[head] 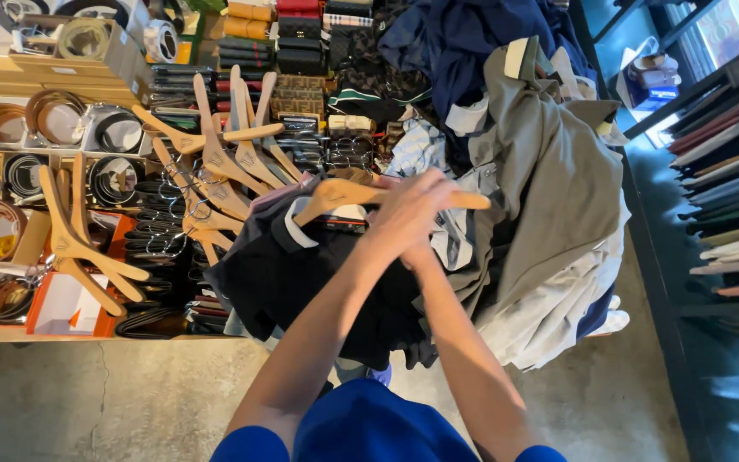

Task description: The person removes a bundle of clothes on hangers from a rack and walks to a table. They then proceed to hang several items, including a grey sweatshirt, a dark jacket, a black shirt, and a pink shirt, onto wooden hangers one by one.

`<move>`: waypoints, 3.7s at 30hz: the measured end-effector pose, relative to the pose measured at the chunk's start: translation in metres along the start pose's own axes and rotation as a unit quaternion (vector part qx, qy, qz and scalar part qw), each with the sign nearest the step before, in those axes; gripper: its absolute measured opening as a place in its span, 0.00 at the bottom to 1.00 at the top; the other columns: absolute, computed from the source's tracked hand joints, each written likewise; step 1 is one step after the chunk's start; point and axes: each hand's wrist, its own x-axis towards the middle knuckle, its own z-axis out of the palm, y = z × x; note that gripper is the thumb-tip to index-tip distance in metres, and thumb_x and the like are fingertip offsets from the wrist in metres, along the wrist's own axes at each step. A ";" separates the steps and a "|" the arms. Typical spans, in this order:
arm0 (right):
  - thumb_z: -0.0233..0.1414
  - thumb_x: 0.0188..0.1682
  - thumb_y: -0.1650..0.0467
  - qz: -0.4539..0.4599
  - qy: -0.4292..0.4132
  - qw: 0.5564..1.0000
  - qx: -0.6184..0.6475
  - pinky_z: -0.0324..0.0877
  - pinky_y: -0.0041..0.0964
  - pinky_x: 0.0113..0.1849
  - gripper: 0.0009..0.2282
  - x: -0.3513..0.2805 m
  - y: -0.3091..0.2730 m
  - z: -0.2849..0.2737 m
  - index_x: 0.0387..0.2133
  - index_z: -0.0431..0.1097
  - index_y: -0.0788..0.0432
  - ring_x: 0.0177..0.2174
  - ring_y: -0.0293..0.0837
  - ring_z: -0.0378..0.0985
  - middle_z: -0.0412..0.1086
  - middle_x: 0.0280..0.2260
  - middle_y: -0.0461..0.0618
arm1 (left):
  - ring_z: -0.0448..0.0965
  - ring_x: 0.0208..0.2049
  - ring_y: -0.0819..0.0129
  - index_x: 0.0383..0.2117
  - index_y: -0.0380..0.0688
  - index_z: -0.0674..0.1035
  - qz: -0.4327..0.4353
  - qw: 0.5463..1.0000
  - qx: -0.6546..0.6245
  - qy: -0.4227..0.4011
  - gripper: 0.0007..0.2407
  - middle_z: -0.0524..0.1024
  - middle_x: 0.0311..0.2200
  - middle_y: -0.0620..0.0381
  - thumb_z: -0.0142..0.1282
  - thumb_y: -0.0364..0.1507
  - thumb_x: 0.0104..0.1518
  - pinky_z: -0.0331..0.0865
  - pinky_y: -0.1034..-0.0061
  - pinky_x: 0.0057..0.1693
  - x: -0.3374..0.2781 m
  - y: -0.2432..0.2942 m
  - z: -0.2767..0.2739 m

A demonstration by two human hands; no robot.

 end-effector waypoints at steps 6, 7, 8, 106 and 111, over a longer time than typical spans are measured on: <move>0.57 0.51 0.72 -0.045 0.189 0.937 -0.292 0.67 0.50 0.51 0.19 -0.002 0.065 -0.016 0.54 0.64 0.69 0.48 0.53 0.70 0.66 0.47 0.58 | 0.73 0.51 0.53 0.46 0.47 0.79 0.051 0.996 0.025 0.074 0.13 0.74 0.46 0.56 0.59 0.24 0.54 0.67 0.61 0.58 -0.001 0.022 -0.011; 0.57 0.51 0.72 -0.047 0.185 0.938 -0.289 0.67 0.50 0.51 0.19 0.000 0.048 -0.031 0.54 0.64 0.69 0.48 0.53 0.70 0.66 0.47 0.58 | 0.73 0.51 0.53 0.46 0.47 0.79 0.048 0.996 0.029 0.076 0.13 0.74 0.46 0.56 0.59 0.24 0.54 0.67 0.61 0.58 -0.011 0.016 -0.019; 0.56 0.55 0.72 0.053 0.217 0.975 0.019 0.68 0.42 0.41 0.14 0.003 0.033 -0.046 0.51 0.66 0.67 0.40 0.47 0.72 0.69 0.43 0.54 | 0.73 0.52 0.52 0.47 0.47 0.77 0.017 0.989 0.060 0.134 0.13 0.73 0.47 0.56 0.60 0.26 0.55 0.66 0.61 0.58 -0.022 0.011 -0.027; 0.64 0.40 0.77 0.042 0.095 0.952 -0.288 0.75 0.41 0.37 0.16 0.008 -0.006 -0.154 0.43 0.75 0.65 0.32 0.49 0.79 0.76 0.39 0.58 | 0.80 0.34 0.51 0.29 0.43 0.80 -0.172 0.984 0.045 -0.026 0.02 0.80 0.30 0.48 0.56 0.26 0.54 0.71 0.60 0.39 -0.071 -0.162 0.081; 0.61 0.46 0.72 0.195 0.014 0.965 -0.176 0.73 0.37 0.31 0.05 -0.033 0.078 -0.063 0.31 0.76 0.63 0.25 0.41 0.77 0.76 0.25 0.52 | 0.77 0.49 0.62 0.32 0.49 0.82 -0.083 0.929 0.334 -0.136 0.09 0.80 0.40 0.61 0.57 0.24 0.44 0.65 0.51 0.49 -0.107 -0.144 0.056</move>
